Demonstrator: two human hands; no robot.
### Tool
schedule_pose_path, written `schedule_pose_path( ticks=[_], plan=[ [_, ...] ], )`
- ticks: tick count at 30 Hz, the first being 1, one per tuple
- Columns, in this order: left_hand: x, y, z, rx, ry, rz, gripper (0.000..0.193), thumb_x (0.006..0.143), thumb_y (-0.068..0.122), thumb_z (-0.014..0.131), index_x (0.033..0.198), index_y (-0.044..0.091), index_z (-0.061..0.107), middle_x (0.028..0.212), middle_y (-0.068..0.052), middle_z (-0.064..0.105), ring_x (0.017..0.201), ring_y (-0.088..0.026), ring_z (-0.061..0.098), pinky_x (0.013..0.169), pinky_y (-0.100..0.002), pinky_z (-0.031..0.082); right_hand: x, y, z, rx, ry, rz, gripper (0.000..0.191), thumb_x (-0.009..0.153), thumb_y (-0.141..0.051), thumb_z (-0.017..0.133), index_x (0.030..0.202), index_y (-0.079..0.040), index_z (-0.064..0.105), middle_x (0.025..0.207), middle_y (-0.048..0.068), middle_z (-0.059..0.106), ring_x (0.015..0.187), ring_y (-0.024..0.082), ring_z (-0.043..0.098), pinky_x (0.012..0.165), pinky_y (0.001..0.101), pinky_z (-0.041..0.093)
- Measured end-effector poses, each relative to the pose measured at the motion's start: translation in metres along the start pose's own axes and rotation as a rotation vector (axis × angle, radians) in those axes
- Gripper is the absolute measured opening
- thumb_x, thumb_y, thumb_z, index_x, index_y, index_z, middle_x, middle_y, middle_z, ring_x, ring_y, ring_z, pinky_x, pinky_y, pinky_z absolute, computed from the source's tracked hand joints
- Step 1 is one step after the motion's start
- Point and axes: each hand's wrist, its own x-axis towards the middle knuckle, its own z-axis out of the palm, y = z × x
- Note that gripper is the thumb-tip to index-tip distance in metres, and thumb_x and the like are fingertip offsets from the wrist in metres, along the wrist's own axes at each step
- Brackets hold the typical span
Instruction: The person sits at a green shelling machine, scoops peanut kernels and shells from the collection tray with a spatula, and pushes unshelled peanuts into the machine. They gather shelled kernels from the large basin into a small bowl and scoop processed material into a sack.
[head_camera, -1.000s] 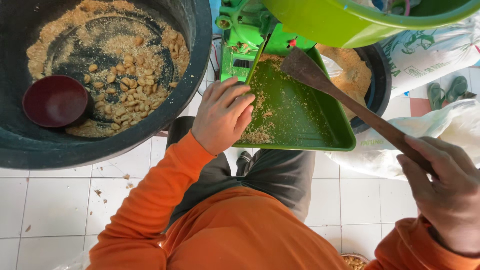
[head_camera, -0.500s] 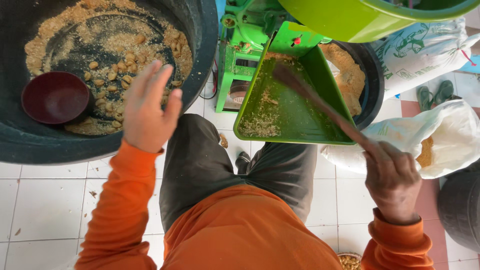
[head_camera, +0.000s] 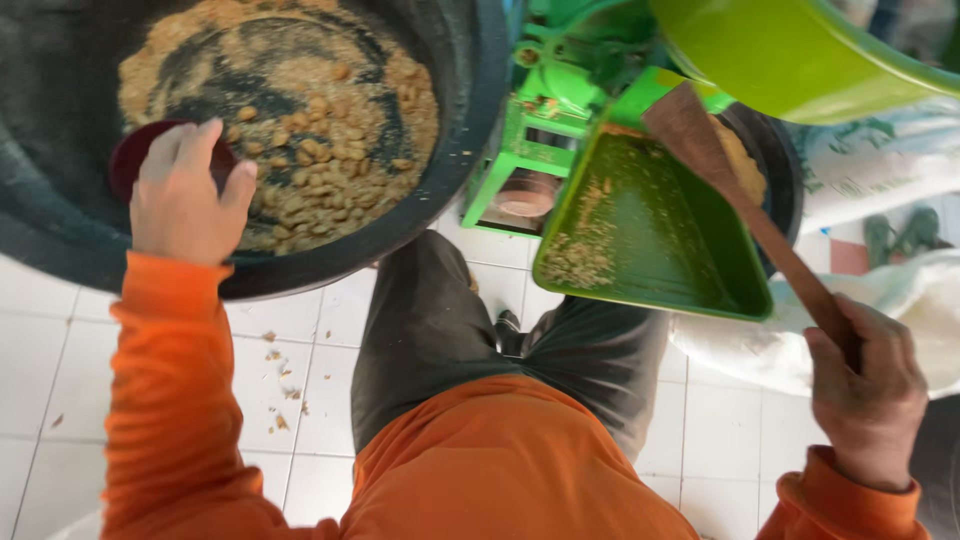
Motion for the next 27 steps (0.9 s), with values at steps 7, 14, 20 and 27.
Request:
schedule_pose_path(
  ticks=[7, 14, 20, 27],
  plan=[
    [0.059, -0.092, 0.027, 0.335, -0.362, -0.406, 0.052, 0.094, 0.044, 0.075, 0.132, 0.010, 0.068, 0.123, -0.027, 0.066, 0.108, -0.049, 0.064, 0.087, -0.060, 0.052, 0.028, 0.046, 0.052, 0.046, -0.176, -0.069, 0.033, 0.106, -0.008, 0.076, 0.136, 0.002, 0.068, 0.117, 0.020, 0.070, 0.100, 0.026, 0.071, 0.091, 0.0328, 0.056],
    [0.079, -0.115, 0.049, 0.576, -0.779, -0.403, 0.112, 0.064, 0.015, 0.099, 0.157, 0.021, 0.036, 0.160, -0.016, 0.033, 0.136, -0.045, 0.045, 0.101, -0.060, 0.047, 0.034, 0.059, 0.080, 0.122, -0.133, -0.103, 0.048, 0.111, -0.017, 0.071, 0.148, 0.004, 0.049, 0.144, 0.024, 0.053, 0.120, 0.030, 0.059, 0.101, 0.0355, 0.052],
    [0.090, -0.115, 0.058, 0.675, -1.085, -0.250, 0.130, 0.064, 0.033, 0.103, 0.164, 0.025, 0.020, 0.161, -0.019, 0.027, 0.149, -0.041, 0.029, 0.116, -0.063, 0.029, 0.056, -0.092, 0.070, 0.047, -0.238, -0.434, 0.041, 0.087, -0.015, 0.080, 0.124, -0.006, 0.063, 0.134, 0.014, 0.062, 0.122, 0.030, 0.065, 0.103, 0.0385, 0.059],
    [0.105, -0.111, 0.074, 0.778, -1.110, 0.009, 0.078, 0.082, 0.028, 0.087, 0.150, 0.017, 0.049, 0.152, -0.023, 0.043, 0.139, -0.040, 0.047, 0.106, -0.056, 0.046, 0.141, -0.268, 0.064, 0.115, -0.333, -0.675, 0.045, 0.076, -0.011, 0.084, 0.118, -0.005, 0.070, 0.128, 0.016, 0.069, 0.108, 0.035, 0.070, 0.090, 0.0419, 0.058]
  ],
)
